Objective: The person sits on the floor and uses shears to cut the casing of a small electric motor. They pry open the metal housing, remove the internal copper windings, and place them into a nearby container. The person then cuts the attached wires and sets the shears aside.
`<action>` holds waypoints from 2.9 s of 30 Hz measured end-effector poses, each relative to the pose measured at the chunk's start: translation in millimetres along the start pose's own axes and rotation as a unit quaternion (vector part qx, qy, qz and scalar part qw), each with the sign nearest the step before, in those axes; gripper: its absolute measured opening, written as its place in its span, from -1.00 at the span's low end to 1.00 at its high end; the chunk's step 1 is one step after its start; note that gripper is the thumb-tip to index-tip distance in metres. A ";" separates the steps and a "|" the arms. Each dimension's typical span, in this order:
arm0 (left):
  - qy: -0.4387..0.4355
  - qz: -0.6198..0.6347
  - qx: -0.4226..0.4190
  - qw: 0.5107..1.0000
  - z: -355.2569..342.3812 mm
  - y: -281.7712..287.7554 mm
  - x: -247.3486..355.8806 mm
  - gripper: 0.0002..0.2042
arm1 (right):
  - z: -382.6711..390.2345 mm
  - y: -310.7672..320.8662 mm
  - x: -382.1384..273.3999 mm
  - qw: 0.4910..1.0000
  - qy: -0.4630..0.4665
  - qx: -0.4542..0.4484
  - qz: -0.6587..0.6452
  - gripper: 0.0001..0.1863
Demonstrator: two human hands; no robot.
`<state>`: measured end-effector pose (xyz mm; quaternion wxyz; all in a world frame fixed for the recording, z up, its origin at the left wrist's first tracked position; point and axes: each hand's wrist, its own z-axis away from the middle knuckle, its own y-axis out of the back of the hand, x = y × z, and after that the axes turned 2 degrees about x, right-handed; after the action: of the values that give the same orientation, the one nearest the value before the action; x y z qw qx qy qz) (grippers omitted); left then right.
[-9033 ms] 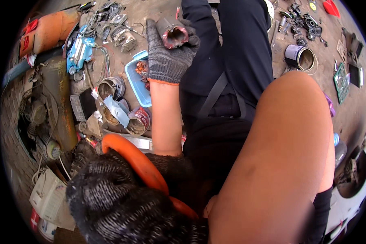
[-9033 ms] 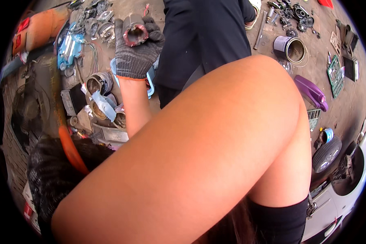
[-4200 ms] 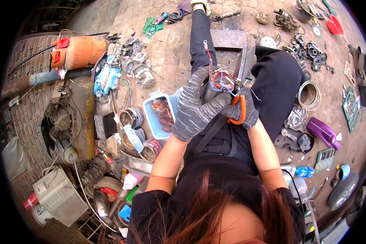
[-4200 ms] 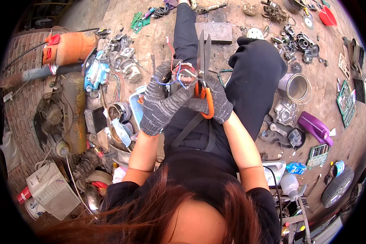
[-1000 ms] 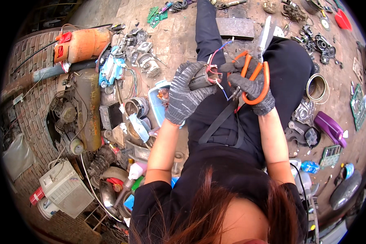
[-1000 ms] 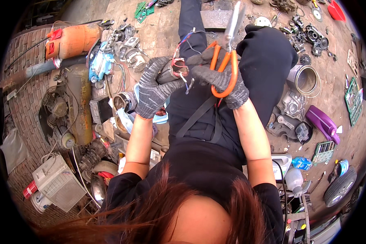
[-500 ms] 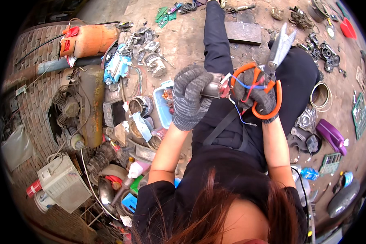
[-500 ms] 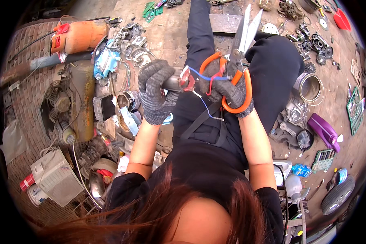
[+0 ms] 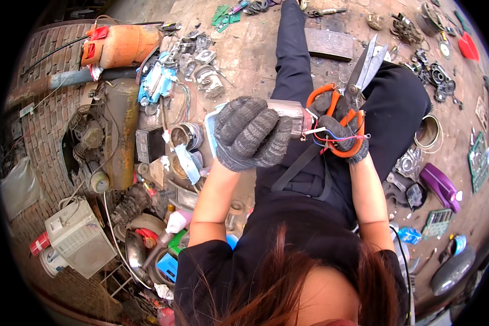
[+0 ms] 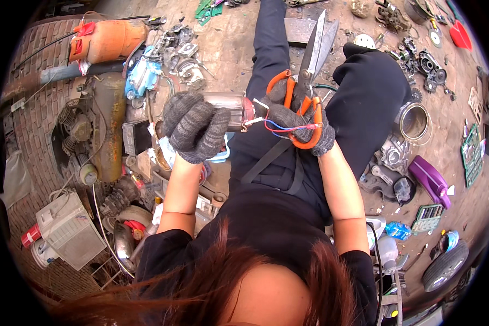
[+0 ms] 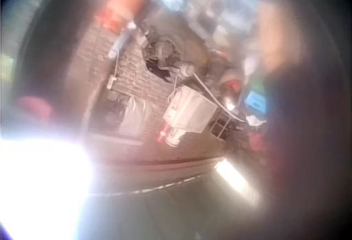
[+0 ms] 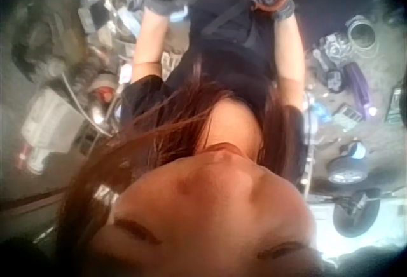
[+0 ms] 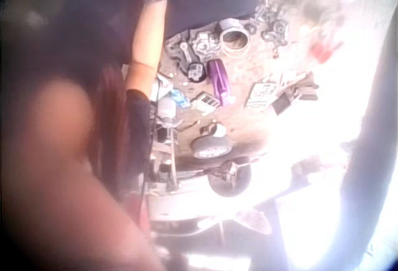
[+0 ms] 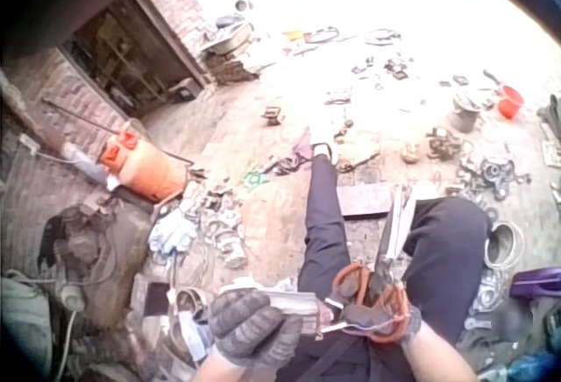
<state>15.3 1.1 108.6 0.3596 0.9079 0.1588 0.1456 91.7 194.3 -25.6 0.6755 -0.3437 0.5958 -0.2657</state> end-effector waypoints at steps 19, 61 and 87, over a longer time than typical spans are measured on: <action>0.547 0.543 -0.029 0.636 22.0 -34.4 13.4 -0.55 | -12.5 -31.0 -8.7 0.988 0.008 0.150 -0.020 -0.61; 0.492 0.463 0.049 0.736 39.1 28.6 -14.4 -0.37 | 31.3 -77.0 -75.3 0.790 -0.029 -0.144 0.595 -0.76; 0.559 0.431 0.000 0.708 51.2 35.5 -21.4 -0.53 | 11.5 -75.6 -26.1 0.907 -0.413 -0.016 -0.078 -0.68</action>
<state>21.8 -62.9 94.4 0.1028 0.6296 -0.0782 0.7661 102.9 169.0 50.3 0.8324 -0.4792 0.2392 -0.1421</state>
